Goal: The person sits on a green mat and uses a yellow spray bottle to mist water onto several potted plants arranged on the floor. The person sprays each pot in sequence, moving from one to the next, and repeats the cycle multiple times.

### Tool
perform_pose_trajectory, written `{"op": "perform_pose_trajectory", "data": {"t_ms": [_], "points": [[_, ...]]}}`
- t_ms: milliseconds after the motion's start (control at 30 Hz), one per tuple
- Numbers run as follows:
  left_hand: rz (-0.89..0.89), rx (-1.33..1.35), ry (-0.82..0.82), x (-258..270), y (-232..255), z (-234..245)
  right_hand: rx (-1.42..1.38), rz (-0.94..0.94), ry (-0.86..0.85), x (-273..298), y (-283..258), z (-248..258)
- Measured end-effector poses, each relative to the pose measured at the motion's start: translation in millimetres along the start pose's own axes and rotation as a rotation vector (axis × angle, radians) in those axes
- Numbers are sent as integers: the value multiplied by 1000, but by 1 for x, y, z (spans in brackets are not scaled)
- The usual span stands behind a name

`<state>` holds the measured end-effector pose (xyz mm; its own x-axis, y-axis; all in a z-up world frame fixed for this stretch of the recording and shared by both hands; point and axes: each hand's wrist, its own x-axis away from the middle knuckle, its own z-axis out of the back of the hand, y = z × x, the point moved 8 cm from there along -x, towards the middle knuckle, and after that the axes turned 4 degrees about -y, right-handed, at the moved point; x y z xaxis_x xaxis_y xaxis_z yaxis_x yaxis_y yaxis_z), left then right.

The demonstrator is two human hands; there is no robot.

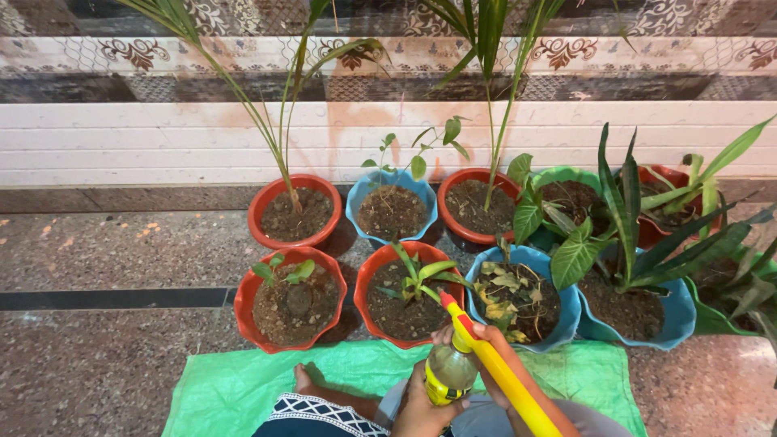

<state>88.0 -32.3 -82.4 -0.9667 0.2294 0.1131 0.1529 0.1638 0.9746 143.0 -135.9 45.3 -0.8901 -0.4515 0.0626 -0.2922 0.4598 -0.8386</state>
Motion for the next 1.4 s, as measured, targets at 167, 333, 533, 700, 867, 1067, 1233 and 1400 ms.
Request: {"op": "perform_pose_trajectory", "data": {"t_ms": [167, 333, 533, 700, 867, 1067, 1233, 1400], "points": [[24, -95, 16, 0, 5, 2, -2, -25, 15, 2, 0, 0], [59, -168, -26, 9, 36, 1, 30, -135, 10, 1, 0, -4], [74, -387, -187, 23, 65, -12, -64, -134, -5, -18, -14, -3], [-43, -94, -253, 9, 51, -22, -153, -249, 42, -35, -10, 4], [46, -328, -206, 4, 4, -6, -124, -165, 16, -36, -7, 2], [-156, -66, -242, -7, -9, -14, -99, -171, -20, -36, -5, 3], [-73, 103, -258, -8, -7, -17, -145, -237, -19, -41, 5, 6], [-73, -167, -166, 10, 28, -4, -150, -222, -80, -40, 9, -5]]}}
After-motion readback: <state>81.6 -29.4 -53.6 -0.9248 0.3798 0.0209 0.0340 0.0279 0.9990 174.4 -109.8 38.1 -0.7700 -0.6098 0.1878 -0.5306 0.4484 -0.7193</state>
